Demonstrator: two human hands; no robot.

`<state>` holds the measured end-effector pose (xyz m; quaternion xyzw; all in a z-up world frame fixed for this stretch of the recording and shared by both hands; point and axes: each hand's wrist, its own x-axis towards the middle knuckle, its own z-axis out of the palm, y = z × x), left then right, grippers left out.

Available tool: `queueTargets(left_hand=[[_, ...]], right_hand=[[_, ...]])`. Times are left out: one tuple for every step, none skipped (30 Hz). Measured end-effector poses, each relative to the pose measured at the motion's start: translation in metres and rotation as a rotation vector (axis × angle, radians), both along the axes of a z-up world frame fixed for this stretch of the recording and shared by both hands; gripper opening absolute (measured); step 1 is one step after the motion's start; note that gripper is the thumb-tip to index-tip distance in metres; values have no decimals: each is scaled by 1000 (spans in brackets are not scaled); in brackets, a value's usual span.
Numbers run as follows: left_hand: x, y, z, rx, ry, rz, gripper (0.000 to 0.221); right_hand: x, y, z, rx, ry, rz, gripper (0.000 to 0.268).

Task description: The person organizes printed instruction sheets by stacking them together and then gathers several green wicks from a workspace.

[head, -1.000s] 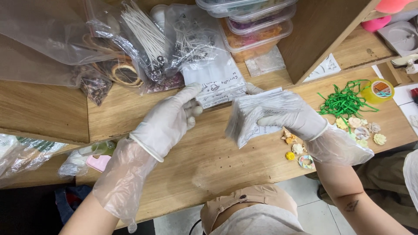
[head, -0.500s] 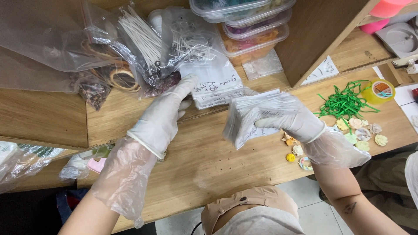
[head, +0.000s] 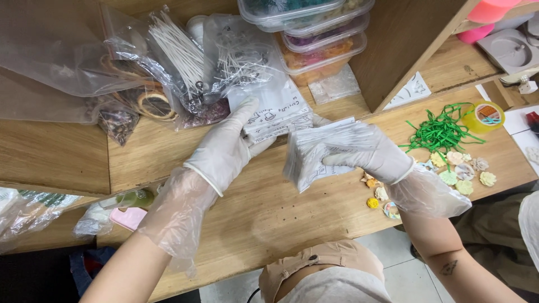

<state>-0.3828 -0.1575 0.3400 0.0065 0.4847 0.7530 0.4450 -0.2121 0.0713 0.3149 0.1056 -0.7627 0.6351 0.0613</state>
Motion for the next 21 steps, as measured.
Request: queueTargets(left_hand=[[0,2,1,1,-2,-2,51],[-1,4,2,-1,-1,0,51],[-1,6,3,-3,-1,2,51],[1,8,9,-3,-1,-2,51],[3,10,16,-69,24,-11,50],[5,13,23,-134,50,-22,49],[2,15,16,-132,50,-27,49],[-2,17,9,-151,42,13,45],[-5,19,2,-169,34,53,41],[-8,20,-1,-168,33,49,41],[-10,20,-5,-179,29,75,39],[-13,19,-8,-192,25,101,36],[-14,18,-8,-193,25,97,36],[-16,17,-8,-191,58,98,35],[-17,16,-7,-188,91,99,35],[-19,14,-6,-188,90,96,35],[-21,13,-5,-141,87,105,33],[-24,12,-4,-93,84,114,31],[-24,10,4,-92,84,112,31],[-23,9,12,-111,71,130,28],[-22,7,20,-129,59,148,26]], right_hand=[[0,-2,1,1,-2,-2,46],[1,-4,3,-30,-59,-30,48],[1,-5,4,-61,-115,-59,50],[2,-3,-1,-61,-116,-63,50],[3,-1,-7,47,-87,-103,47],[4,1,-12,157,-59,-144,44],[4,3,-16,158,-60,-149,44],[5,5,-20,162,-95,-171,42],[5,8,-24,167,-131,-193,40],[5,8,-23,168,-132,-197,40],[5,8,-23,215,-128,-177,39],[5,8,-23,261,-125,-157,38],[7,2,-13,261,-126,-160,38],[9,-4,-4,230,-91,-169,40],[12,-9,6,200,-57,-179,42],[16,-10,7,200,-58,-181,42],[21,-10,9,312,-19,-219,42],[25,-10,11,426,22,-255,43],[32,-11,6,426,21,-256,43],[39,-12,0,340,70,-372,38],[47,-13,-5,252,118,-486,32]])
